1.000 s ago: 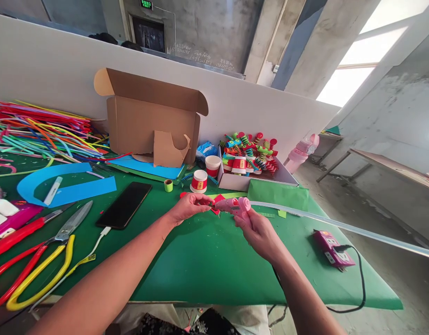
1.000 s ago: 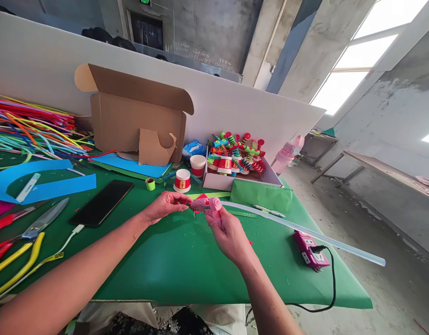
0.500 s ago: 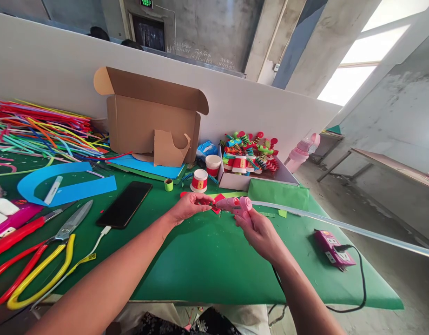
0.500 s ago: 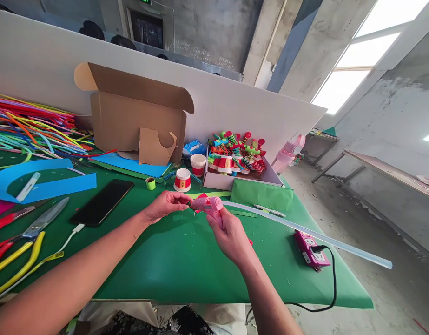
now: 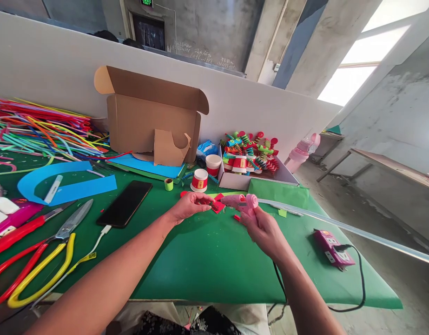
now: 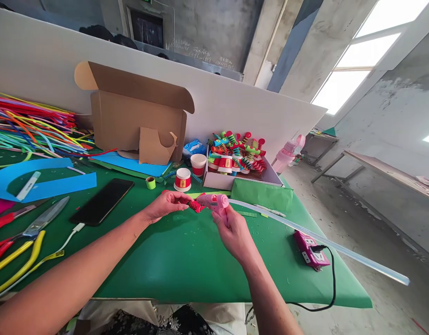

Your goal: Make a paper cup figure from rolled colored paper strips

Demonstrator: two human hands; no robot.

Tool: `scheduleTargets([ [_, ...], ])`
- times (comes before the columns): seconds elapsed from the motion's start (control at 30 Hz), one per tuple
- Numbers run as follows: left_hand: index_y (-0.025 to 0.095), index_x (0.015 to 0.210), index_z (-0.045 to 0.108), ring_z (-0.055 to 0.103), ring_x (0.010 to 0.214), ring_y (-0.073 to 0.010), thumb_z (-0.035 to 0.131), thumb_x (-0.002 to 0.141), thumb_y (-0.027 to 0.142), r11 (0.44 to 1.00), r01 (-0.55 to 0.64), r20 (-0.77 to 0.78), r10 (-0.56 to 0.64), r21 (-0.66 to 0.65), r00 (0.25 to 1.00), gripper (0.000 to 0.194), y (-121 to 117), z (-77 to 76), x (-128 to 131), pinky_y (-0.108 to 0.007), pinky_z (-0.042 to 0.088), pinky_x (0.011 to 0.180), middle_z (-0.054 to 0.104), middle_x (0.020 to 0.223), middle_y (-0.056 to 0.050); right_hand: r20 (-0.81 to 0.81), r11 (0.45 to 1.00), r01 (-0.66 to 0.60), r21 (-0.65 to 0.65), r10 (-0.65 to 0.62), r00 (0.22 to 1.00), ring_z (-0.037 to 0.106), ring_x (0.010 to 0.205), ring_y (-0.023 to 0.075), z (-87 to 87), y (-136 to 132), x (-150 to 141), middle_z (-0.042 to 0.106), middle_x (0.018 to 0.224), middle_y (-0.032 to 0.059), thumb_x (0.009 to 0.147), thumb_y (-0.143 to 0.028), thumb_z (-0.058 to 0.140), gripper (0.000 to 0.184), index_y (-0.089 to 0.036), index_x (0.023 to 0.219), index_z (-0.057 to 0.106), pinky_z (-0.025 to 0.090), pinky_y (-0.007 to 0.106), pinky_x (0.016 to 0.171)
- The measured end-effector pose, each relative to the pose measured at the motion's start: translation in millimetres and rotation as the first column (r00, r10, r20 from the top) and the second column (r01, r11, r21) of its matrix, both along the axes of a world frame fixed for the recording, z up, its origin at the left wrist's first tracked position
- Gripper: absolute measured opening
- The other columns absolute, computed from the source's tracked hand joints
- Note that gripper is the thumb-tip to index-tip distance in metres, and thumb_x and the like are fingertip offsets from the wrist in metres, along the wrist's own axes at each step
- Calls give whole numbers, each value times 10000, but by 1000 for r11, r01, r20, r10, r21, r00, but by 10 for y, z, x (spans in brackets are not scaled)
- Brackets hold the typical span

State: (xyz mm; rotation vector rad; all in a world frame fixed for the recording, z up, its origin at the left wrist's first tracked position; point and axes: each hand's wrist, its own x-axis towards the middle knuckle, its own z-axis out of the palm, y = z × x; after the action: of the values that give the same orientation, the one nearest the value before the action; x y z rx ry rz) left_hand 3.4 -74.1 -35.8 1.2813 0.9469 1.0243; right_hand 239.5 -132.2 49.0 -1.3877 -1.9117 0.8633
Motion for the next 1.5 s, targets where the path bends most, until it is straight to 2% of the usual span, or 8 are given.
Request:
scheduleTargets([
  [0.37, 177, 883, 780, 605, 730, -151, 866, 574, 282, 997, -31, 251, 49, -72, 967, 337, -51, 96, -12, -295, 485, 691, 748, 905, -77, -433, 916, 209, -342, -351, 830, 422, 446, 92, -40, -185, 623, 520, 501, -53, 634, -621, 781, 517, -173, 833, 618, 384, 241, 457],
  [0.63, 183, 876, 789, 591, 676, -125, 867, 553, 266, 993, -27, 206, 50, -112, 977, 343, -84, 98, 1, -266, 486, 673, 742, 821, -51, 78, 792, 601, -112, -596, 799, 513, 527, 159, -328, -296, 1278, 567, 557, 7, 727, -691, 534, 508, -193, 646, 589, 378, 282, 510],
  [0.87, 183, 859, 781, 603, 686, -145, 858, 544, 283, 995, -67, 192, 81, -80, 978, 339, -100, 123, 26, -286, 486, 669, 754, 850, -64, 533, 806, 592, -3, -500, 683, 612, 545, 198, -448, -367, 1216, 603, 555, 21, 881, -485, 423, 363, -233, 632, 502, 402, 287, 566],
  [1.0, 182, 872, 779, 608, 731, -156, 839, 570, 299, 993, -116, 160, 119, -28, 980, 329, -97, 127, 75, -287, 480, 696, 746, 836, -59, 460, 714, 657, 243, -681, 570, 600, 626, 228, -288, -330, 981, 653, 711, 71, 818, -579, 543, 376, -224, 700, 580, 401, 312, 570],
  [1.13, 187, 905, 776, 622, 813, -183, 820, 613, 346, 987, -157, 112, 153, 33, 982, 335, -97, 151, 82, -300, 480, 745, 734, 852, -60, -206, 930, 343, -135, -365, 908, 590, 638, 168, -171, -42, 281, 676, 792, 41, 819, -568, 599, 360, -218, 873, 662, 469, 295, 627],
  [1.2, 191, 905, 773, 631, 868, -203, 815, 625, 371, 980, -185, 93, 179, 72, 980, 336, -99, 181, 64, -313, 489, 776, 729, 904, -66, -564, 917, 19, -398, -261, 783, 626, 684, 146, -206, 178, -153, 702, 977, 50, 766, -502, 711, 345, -213, 951, 669, 512, 292, 673],
  [1.3, 195, 888, 769, 636, 963, -237, 812, 635, 398, 970, -204, 95, 193, 132, 977, 327, -94, 240, 25, -338, 508, 826, 712, 1011, -76, -754, 761, -323, -562, -311, 579, 631, 618, 114, -342, 486, -639, 710, 854, 41, 764, -424, 761, 300, -169, 894, 674, 515, 252, 620],
  [1.5, 206, 894, 778, 614, 1074, -275, 792, 668, 411, 976, -165, 103, 151, 140, 983, 306, -79, 291, -31, -375, 516, 898, 700, 1069, -85, -848, 659, -534, -530, -395, 353, 638, 582, 101, -630, 655, -753, 710, 727, 22, 847, -416, 690, 282, -137, 887, 680, 507, 214, 574],
])
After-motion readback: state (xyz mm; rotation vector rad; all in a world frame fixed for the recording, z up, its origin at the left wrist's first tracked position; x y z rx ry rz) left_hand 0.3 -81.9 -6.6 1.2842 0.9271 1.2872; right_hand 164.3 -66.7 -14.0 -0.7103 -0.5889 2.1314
